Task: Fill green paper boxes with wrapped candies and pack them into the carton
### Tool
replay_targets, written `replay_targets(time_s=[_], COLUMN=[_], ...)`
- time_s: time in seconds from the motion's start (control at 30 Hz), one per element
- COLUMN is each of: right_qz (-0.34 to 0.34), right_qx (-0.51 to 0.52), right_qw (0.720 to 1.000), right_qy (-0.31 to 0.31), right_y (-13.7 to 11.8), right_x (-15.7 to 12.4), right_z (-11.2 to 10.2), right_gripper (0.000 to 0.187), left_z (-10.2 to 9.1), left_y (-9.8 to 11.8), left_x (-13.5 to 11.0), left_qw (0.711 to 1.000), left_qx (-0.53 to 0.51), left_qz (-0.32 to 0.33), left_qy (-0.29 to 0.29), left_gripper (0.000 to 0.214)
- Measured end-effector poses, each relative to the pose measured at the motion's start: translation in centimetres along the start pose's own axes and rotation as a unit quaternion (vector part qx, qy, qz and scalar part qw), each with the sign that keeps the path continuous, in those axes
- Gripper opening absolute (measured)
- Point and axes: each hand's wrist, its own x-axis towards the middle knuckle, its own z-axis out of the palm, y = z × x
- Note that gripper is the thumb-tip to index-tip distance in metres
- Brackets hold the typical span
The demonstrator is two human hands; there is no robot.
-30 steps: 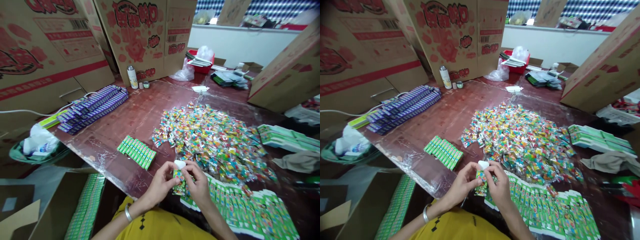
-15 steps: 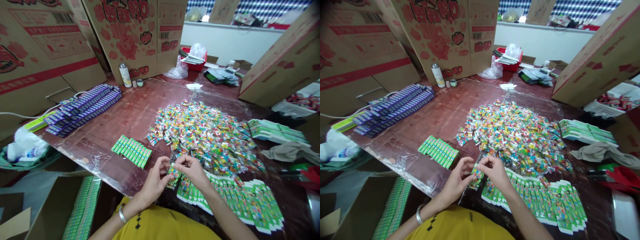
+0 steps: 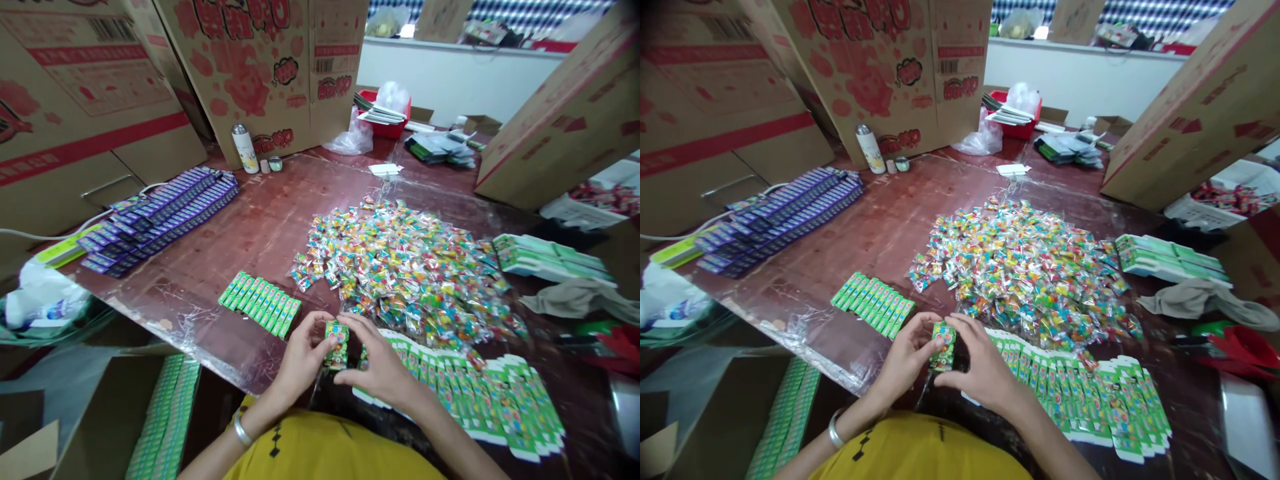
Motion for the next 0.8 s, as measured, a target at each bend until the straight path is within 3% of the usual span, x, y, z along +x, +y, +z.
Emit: replay_targets(time_s=[0.07,0.2,0.3,0.4,0.43,0.53,0.6,0.67,0.8], right_qz=[-0.044,-0.084,-0.039,0.042,0.06,0.08,0.08,0.081,0.077], right_qx=[-0.077,-0.13,-0.127,-0.17,-0.194,-0.26,-0.287,-0.305,-0.322], right_qw=[0.996,0.987,0.99,0.981,0.974,0.959,0.952,0.947,0.942], right_qy=[0.006,0.041,0.039,0.086,0.096,0.084,0.064,0.054,0.058], right_y=[0.4,1.1,2.0,3.6,4.2,5.7,6.3,6.4,6.2], right_x=[-0.5,-0.6,-0.8,-1.6,-2.0,-3.0,-3.5,-3.6,-3.1], right_z=[0.9,2.0,0.6,-2.2,-3.1,-4.5,-4.3,-3.7,-2.5], right_gripper=[0.08,0.077,0.074,0.027,0.017,0.018,0.019,0.025,0.036], left_z=[-0.2,-0.7,-1.6,-2.8,-3.2,-3.7,-3.3,-2.1,1.4], left_y=[-0.1,-0.2,-0.1,0.0,-0.1,-0.2,-0.2,-0.3,-1.4], left_x=[0.1,0.3,0.6,1.3,1.6,2.3,2.3,1.9,0.7], left_qw=[0.999,0.974,0.9,0.811,0.79,0.755,0.752,0.775,0.844], left_qx=[0.033,0.213,0.418,0.567,0.595,0.636,0.635,0.604,0.494], left_qz=[0.009,0.076,0.125,0.132,0.129,0.124,0.131,0.155,0.196], left_qy=[-0.002,-0.004,0.017,0.059,0.07,0.099,0.114,0.098,-0.068], left_gripper=[0.026,0.024,0.026,0.025,0.025,0.028,0.037,0.044,0.071])
